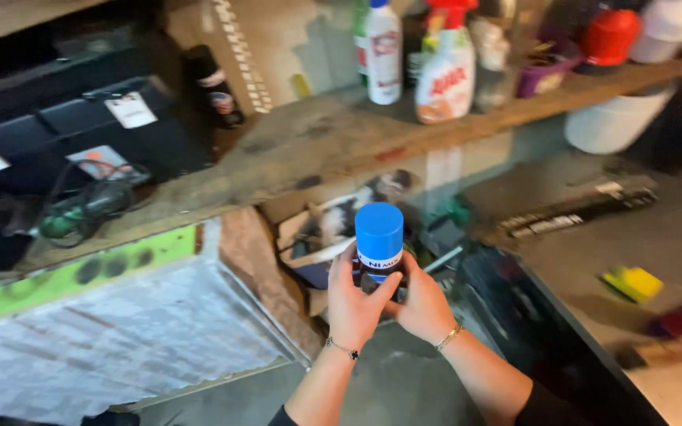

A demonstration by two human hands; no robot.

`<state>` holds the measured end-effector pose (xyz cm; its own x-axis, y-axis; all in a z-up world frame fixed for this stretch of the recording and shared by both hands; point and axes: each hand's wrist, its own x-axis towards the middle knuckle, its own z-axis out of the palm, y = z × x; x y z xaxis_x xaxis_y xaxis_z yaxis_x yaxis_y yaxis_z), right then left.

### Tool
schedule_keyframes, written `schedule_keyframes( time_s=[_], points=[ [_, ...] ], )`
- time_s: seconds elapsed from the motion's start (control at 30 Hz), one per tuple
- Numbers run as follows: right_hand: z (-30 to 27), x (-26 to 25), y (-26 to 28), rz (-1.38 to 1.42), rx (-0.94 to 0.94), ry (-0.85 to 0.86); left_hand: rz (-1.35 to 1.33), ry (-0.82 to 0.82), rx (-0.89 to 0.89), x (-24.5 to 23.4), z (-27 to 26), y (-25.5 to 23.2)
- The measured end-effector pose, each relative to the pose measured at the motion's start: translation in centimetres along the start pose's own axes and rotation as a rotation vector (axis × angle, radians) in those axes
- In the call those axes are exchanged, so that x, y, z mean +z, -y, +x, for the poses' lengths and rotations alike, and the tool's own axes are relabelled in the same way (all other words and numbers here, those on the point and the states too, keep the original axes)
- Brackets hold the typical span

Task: The person picks up various spray cans, bottles, and boxes from a cluttered metal workbench and places them onto a wooden shelf. They handle items one by one, including a green bottle, a white spray bottle, and multiple aerosol cans, arranging them in a row on the shelf.

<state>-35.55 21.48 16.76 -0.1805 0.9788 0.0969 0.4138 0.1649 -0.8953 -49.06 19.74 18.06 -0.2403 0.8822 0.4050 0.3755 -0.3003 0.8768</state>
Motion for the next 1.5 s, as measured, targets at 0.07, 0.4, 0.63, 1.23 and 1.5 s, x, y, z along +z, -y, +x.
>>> schedule_keyframes(
  time_s=[0.07, 0.4, 0.63, 1.23, 1.5],
  points=[
    [3.1, 2.3, 0.6, -0.018, -0.050, 0.026, 0.000, -0.024, 0.012, -2.5, 2.0, 0.4],
    [18.7, 8.2, 6.3, -0.250, -0.142, 0.301, 0.030, -0.294, -0.042, -7.5, 13.6, 6.7],
    [28.3, 8.6, 12.0, -0.197, -0.201, 0.365, 0.037, -0.338, -0.233, -9.3, 22.1, 4.2],
    [46.8, 12.6, 12.1, 0.015, -0.249, 0.195, 0.131, -0.403, -0.234, -8.9, 32.3, 13.7],
    [55.2, 18.8, 9.7, 0.128, -0.325, 0.119, 0.071, -0.394, -0.164, -11.5, 33.0, 16.0]
  ],
)
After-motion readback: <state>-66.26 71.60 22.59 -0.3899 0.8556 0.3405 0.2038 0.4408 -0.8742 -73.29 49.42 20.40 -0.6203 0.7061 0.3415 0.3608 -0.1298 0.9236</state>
